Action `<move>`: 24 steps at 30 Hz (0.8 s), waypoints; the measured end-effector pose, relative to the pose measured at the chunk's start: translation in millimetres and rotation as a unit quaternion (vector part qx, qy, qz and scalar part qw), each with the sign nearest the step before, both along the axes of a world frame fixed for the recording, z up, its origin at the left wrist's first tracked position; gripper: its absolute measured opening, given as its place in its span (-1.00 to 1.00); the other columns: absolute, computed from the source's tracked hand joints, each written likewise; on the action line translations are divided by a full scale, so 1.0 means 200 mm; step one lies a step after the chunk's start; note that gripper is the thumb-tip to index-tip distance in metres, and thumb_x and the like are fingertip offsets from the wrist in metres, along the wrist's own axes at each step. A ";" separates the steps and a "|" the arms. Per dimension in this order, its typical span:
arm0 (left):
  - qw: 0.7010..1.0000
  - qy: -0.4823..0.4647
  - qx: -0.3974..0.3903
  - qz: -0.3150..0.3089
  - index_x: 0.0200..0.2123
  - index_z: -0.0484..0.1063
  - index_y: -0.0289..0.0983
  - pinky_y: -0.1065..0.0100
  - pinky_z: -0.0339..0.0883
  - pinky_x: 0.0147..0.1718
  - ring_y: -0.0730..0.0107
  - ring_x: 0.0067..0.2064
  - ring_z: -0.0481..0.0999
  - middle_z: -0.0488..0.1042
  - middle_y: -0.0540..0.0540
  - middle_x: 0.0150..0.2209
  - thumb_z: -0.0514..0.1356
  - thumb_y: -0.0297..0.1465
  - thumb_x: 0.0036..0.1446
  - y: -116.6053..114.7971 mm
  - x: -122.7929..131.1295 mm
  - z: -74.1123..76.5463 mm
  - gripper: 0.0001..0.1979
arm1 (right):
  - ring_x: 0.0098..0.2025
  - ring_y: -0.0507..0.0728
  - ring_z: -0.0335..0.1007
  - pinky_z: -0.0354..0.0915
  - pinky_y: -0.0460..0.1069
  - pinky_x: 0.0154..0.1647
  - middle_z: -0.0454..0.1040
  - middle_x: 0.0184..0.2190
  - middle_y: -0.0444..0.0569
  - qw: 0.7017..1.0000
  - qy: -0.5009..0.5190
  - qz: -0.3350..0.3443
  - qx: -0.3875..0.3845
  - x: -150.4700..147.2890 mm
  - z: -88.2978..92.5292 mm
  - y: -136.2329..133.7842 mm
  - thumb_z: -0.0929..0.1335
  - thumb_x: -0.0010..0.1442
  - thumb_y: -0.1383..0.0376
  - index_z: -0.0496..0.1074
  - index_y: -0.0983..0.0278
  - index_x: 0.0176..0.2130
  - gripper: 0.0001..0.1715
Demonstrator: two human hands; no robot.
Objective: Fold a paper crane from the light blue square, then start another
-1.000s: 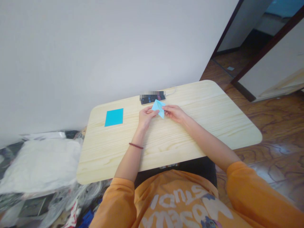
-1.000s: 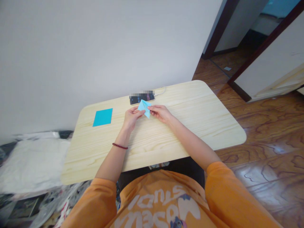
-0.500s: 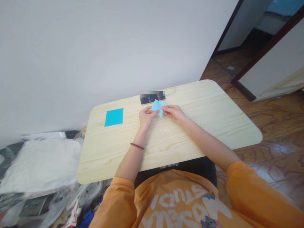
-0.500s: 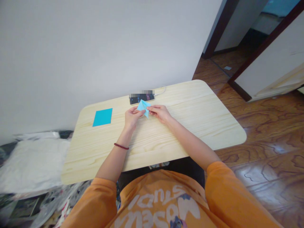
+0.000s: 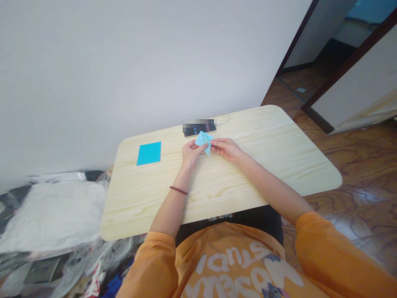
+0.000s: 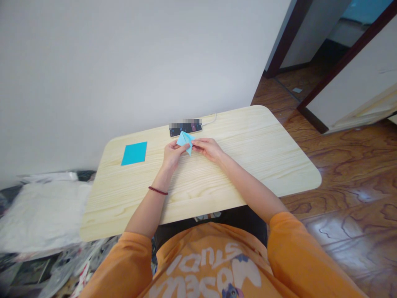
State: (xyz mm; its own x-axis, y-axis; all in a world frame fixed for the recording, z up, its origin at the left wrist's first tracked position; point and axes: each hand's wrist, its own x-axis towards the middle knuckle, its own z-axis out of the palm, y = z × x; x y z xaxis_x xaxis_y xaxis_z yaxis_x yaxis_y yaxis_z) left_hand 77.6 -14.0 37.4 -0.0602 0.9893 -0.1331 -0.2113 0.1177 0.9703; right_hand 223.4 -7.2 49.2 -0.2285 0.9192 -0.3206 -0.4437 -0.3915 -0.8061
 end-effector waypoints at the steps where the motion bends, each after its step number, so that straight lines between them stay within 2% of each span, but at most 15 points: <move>1: 1.000 0.002 0.005 0.004 -0.38 0.50 -0.33 0.38 0.36 -0.28 0.45 -0.40 0.49 0.56 -0.06 -0.40 0.41 -0.34 -0.35 0.00 0.00 0.00 -0.63 | -0.45 -0.06 0.40 0.38 -0.16 -0.34 0.52 -0.51 -0.09 1.000 0.002 0.002 0.000 0.00 0.00 0.00 0.54 -0.20 0.40 0.51 0.34 -0.54 -0.84; 7: 1.000 0.013 0.015 0.005 -0.38 0.50 -0.33 0.39 0.36 -0.30 0.46 -0.42 0.49 0.56 -0.06 -0.41 0.40 -0.34 -0.32 0.00 0.00 -0.01 -0.66 | -0.44 -0.07 0.41 0.38 -0.18 -0.32 0.53 -0.50 -0.08 1.000 0.009 0.003 -0.001 0.01 -0.01 0.00 0.54 -0.20 0.42 0.52 0.36 -0.54 -0.84; 14: 0.998 0.063 0.018 0.012 -0.45 0.49 -0.33 0.46 0.25 -0.49 0.53 -0.55 0.39 0.50 0.00 -0.55 0.40 -0.33 -0.32 0.00 -0.01 0.00 -0.71 | -0.44 -0.06 0.41 0.38 -0.17 -0.34 0.52 -0.53 -0.08 1.000 -0.013 0.001 0.010 0.02 -0.01 0.01 0.56 -0.27 0.40 0.52 0.36 -0.56 -0.80; 24: 0.999 0.037 0.001 0.006 -0.46 0.49 -0.34 0.40 0.36 -0.38 0.46 -0.48 0.47 0.53 -0.04 -0.50 0.43 -0.34 -0.39 0.00 -0.01 0.00 -0.66 | -0.52 -0.04 0.35 0.34 -0.11 -0.43 0.49 -0.57 -0.10 0.997 -0.067 -0.017 0.039 0.01 -0.02 0.01 0.60 -0.41 0.28 0.51 0.32 -0.58 -0.68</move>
